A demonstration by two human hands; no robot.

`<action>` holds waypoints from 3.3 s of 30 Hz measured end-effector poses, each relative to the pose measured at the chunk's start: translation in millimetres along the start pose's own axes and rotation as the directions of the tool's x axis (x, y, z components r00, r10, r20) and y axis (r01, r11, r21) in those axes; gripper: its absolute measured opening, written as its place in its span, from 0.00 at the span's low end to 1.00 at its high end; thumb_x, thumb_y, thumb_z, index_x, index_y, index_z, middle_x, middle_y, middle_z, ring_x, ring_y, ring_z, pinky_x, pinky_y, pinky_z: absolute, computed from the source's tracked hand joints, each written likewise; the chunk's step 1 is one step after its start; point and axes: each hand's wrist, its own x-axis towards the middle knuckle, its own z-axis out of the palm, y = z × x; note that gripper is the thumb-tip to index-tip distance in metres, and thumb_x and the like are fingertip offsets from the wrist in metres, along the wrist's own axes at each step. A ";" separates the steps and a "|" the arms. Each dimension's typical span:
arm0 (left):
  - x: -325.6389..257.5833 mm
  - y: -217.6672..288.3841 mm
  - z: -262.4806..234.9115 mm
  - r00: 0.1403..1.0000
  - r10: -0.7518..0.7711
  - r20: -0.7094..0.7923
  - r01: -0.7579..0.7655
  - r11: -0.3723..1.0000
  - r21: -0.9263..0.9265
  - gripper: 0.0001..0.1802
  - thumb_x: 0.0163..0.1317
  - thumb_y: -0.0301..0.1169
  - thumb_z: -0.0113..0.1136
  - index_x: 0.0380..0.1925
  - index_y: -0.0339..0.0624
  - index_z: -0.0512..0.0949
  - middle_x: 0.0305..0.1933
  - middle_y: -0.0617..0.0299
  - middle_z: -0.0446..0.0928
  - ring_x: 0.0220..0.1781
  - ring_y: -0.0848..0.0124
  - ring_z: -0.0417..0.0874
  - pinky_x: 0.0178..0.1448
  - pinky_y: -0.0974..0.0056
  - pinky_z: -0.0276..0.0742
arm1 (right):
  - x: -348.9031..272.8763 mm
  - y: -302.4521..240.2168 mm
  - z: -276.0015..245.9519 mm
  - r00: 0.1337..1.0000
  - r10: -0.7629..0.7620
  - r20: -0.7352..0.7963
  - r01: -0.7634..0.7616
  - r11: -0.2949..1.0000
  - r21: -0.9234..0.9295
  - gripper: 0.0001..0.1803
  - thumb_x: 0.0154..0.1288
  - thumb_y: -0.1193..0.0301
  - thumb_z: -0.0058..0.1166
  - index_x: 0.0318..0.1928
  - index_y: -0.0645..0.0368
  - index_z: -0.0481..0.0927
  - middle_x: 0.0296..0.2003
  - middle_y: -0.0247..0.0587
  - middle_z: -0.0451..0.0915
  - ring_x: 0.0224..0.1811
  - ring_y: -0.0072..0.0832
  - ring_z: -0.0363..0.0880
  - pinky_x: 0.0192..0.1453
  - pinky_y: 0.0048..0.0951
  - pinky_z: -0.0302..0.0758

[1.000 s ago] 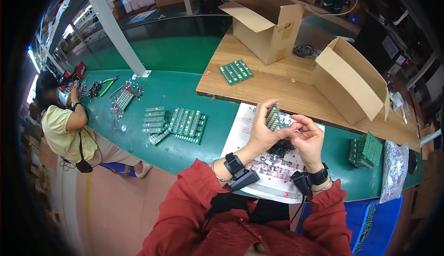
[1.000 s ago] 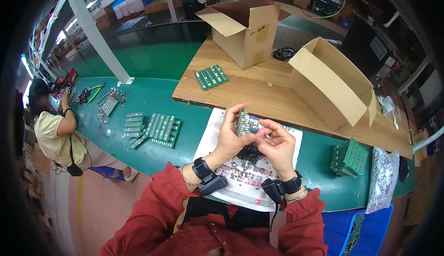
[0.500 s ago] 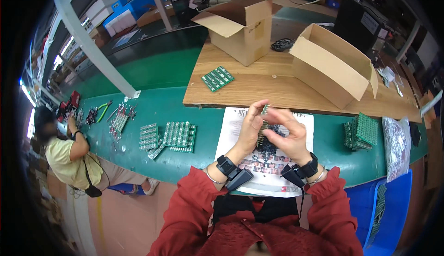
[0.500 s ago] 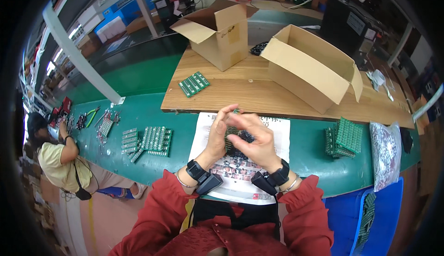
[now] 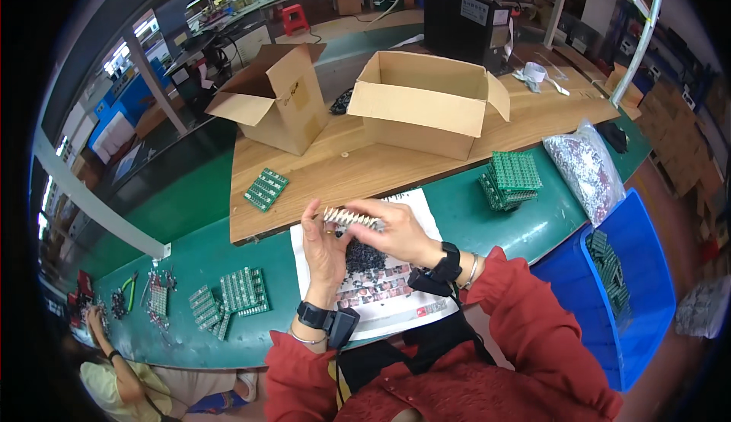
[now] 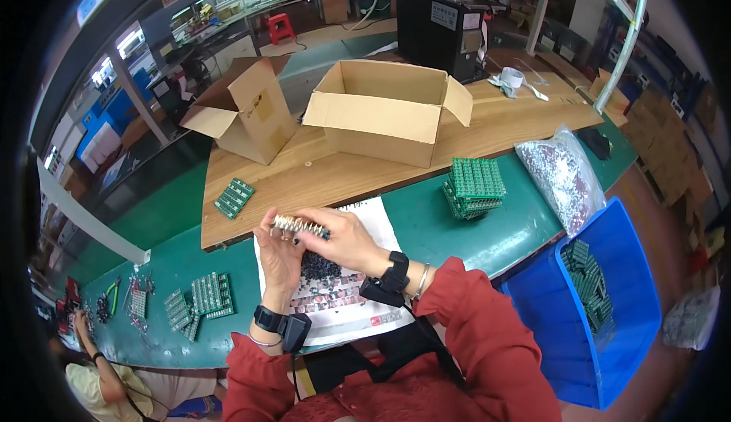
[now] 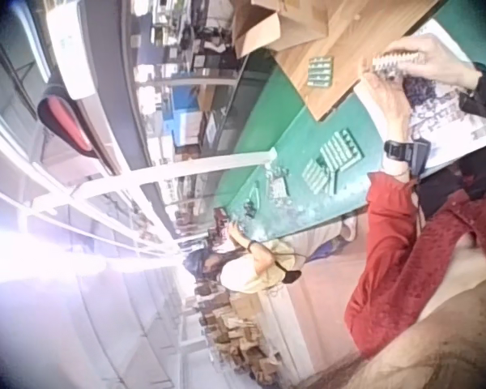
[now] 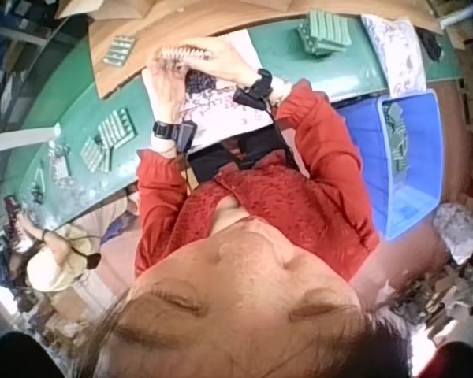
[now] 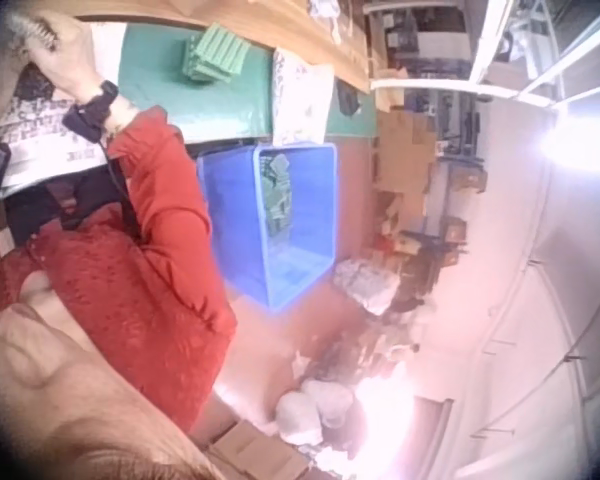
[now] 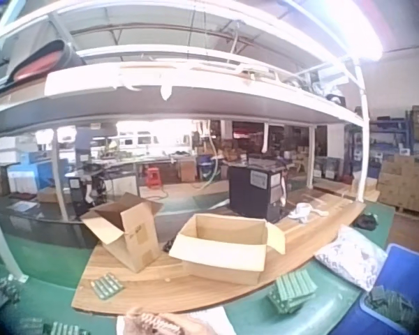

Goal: The person assembles green circuit boards by hand, inserting small black components into the board's grid. They handle the boards one at a time, picking them up from a stack, inserting components, and placing them back down.

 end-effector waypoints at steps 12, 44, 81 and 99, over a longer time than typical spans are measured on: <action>0.3 9.5 9.4 0.985 -0.161 0.053 0.163 0.986 -0.038 0.11 0.68 0.28 0.50 0.48 0.39 0.68 0.44 0.59 0.76 0.44 0.70 0.80 0.42 0.59 0.85 | 1.4 -23.6 -17.1 0.997 -0.025 0.071 0.056 0.878 -0.476 0.38 0.46 0.57 0.68 0.57 0.61 0.71 0.55 0.55 0.68 0.57 0.48 0.68 0.60 0.41 0.67; -106.9 114.1 -57.6 0.976 0.215 0.021 -0.099 0.356 0.929 0.14 0.58 0.28 0.59 0.45 0.38 0.76 0.42 0.57 0.79 0.46 0.69 0.80 0.51 0.65 0.74 | -99.5 33.1 -128.0 0.926 0.366 -0.094 -0.370 0.831 -0.414 0.37 0.48 0.72 0.64 0.62 0.63 0.67 0.56 0.47 0.72 0.58 0.34 0.70 0.64 0.31 0.63; -107.5 241.6 -170.0 0.952 -0.030 -0.306 0.223 -0.616 0.755 0.67 0.26 0.57 0.77 0.68 0.47 0.54 0.55 0.48 0.67 0.61 0.48 0.65 0.65 0.47 0.58 | -84.6 -46.5 -138.8 0.996 0.045 -0.079 -0.087 0.724 -0.685 0.44 0.38 0.62 0.71 0.59 0.61 0.69 0.54 0.50 0.71 0.55 0.47 0.68 0.60 0.41 0.65; -103.3 235.1 -175.7 0.994 0.051 -0.102 0.109 -0.663 0.740 0.59 0.27 0.64 0.72 0.61 0.45 0.65 0.48 0.48 0.73 0.52 0.50 0.73 0.56 0.50 0.67 | -53.2 -1.6 -218.7 0.953 0.173 -0.249 -0.303 0.567 -0.766 0.37 0.45 0.60 0.68 0.56 0.65 0.71 0.47 0.56 0.77 0.51 0.51 0.74 0.57 0.42 0.68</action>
